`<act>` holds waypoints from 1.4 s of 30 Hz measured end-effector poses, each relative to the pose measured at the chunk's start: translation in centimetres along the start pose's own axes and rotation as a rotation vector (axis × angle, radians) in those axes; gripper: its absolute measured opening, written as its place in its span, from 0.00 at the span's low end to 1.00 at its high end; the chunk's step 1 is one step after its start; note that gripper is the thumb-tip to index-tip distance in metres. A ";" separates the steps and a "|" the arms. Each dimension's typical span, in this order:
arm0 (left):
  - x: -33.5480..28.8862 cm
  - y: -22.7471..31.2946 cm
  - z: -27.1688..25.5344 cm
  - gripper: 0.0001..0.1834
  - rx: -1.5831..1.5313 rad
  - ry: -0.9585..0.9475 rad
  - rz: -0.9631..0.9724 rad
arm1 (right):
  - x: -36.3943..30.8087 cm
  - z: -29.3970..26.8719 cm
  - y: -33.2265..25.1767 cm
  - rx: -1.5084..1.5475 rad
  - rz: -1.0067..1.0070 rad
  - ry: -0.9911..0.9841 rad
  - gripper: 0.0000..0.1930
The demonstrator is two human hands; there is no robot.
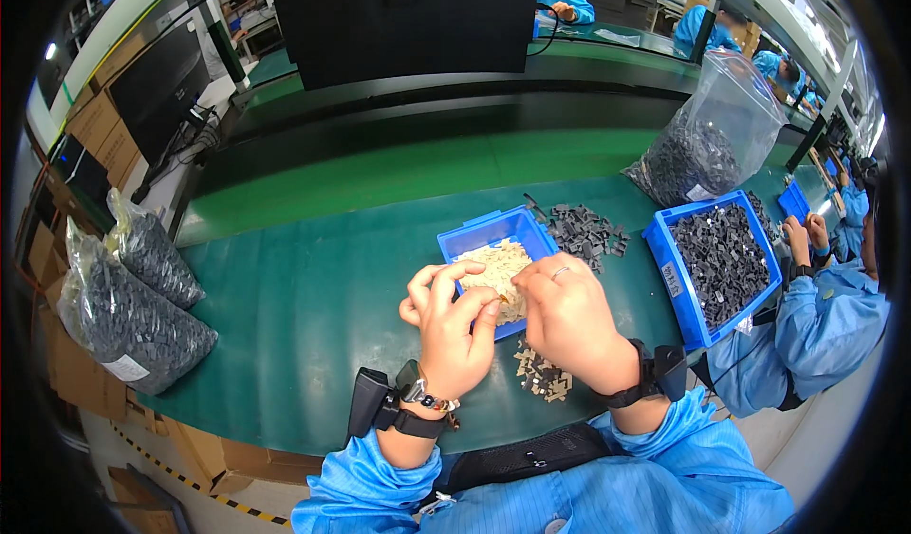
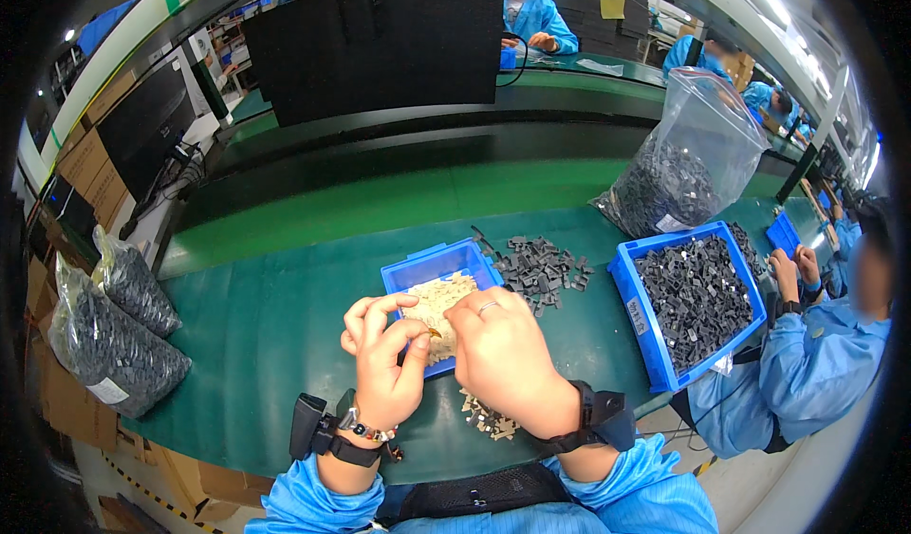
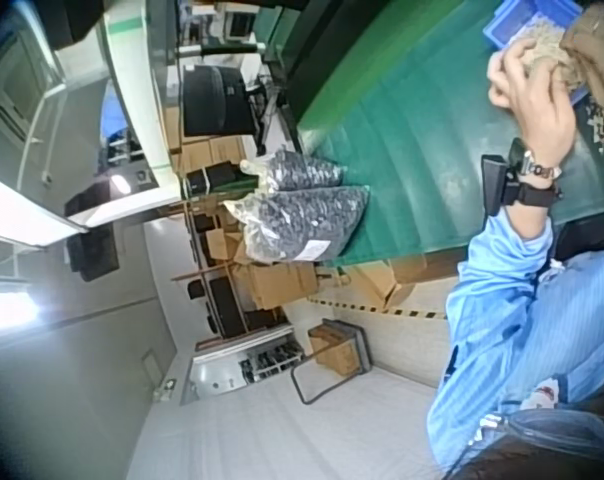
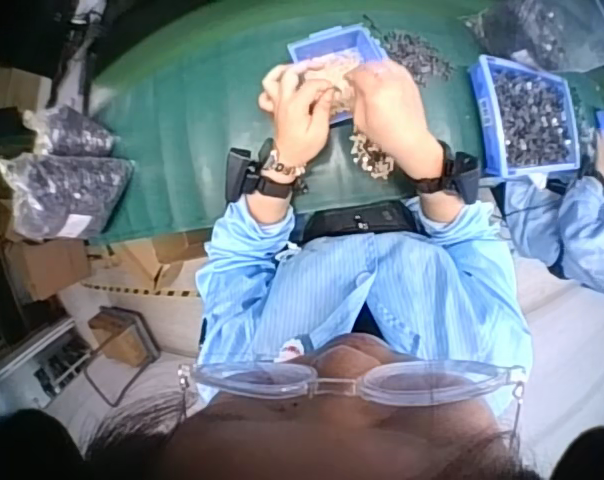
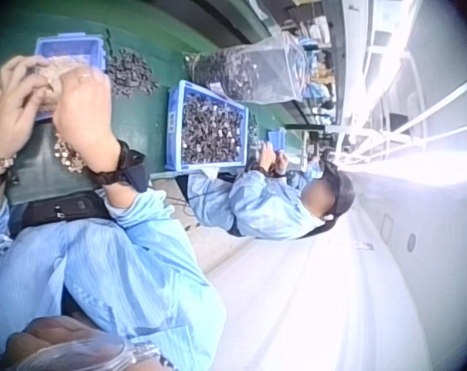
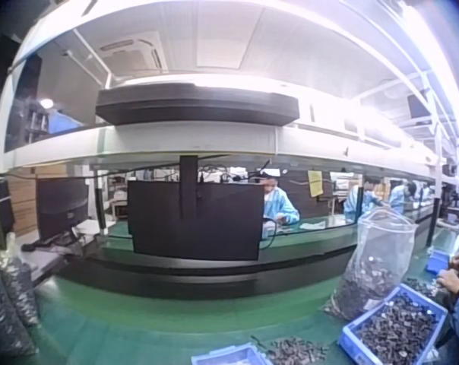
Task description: Manually assemble small white plastic components into larger grey plastic housings at a factory assembly line.
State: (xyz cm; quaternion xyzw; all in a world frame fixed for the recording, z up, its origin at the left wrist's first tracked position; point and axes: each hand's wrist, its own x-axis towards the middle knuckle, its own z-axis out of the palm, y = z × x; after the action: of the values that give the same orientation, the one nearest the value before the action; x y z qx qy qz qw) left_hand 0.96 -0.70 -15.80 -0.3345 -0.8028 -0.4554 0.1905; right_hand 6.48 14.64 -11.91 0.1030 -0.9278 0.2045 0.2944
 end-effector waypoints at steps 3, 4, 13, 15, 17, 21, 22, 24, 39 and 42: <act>0.0 0.0 -0.1 0.02 -0.037 -0.013 -0.067 | 0.4 -0.4 -0.1 -0.050 0.017 0.045 0.09; 0.0 0.0 -0.1 0.02 -0.037 -0.013 -0.068 | 0.5 -0.5 -0.2 -0.050 0.022 0.057 0.09; 0.0 -0.2 0.1 0.01 -0.053 -0.015 -0.056 | 0.5 -0.7 0.6 0.026 0.078 0.050 0.05; 0.0 0.0 -0.1 0.01 -0.044 -0.038 -0.067 | 0.5 -0.9 0.4 0.010 0.068 0.043 0.05; 0.1 0.1 -0.2 0.01 -0.033 -0.043 -0.066 | 0.7 -1.3 0.3 -0.001 0.058 0.036 0.04; 0.0 0.1 -0.3 0.01 -0.028 -0.046 -0.049 | 0.5 -1.5 0.3 0.060 0.049 0.006 0.04; 0.1 0.1 -0.3 0.01 -0.030 -0.048 -0.048 | 0.5 -1.4 0.4 0.082 0.059 0.013 0.04; 0.2 0.3 -0.4 0.01 -0.013 -0.071 -0.069 | 0.3 -1.3 0.7 0.131 0.064 -0.001 0.04; 0.1 0.5 -0.5 0.04 -0.033 0.010 -0.057 | 0.0 -0.9 0.1 0.330 0.064 -0.037 0.02; 0.0 0.1 -0.2 0.05 -0.119 0.001 0.020 | 0.0 -0.9 -0.1 0.331 0.040 -0.020 0.03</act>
State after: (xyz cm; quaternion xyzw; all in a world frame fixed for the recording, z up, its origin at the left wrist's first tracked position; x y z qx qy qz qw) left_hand 1.03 -0.85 -15.66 -0.3530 -0.7708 -0.5007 0.1748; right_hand 6.97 14.92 -11.16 0.1336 -0.8863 0.3593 0.2599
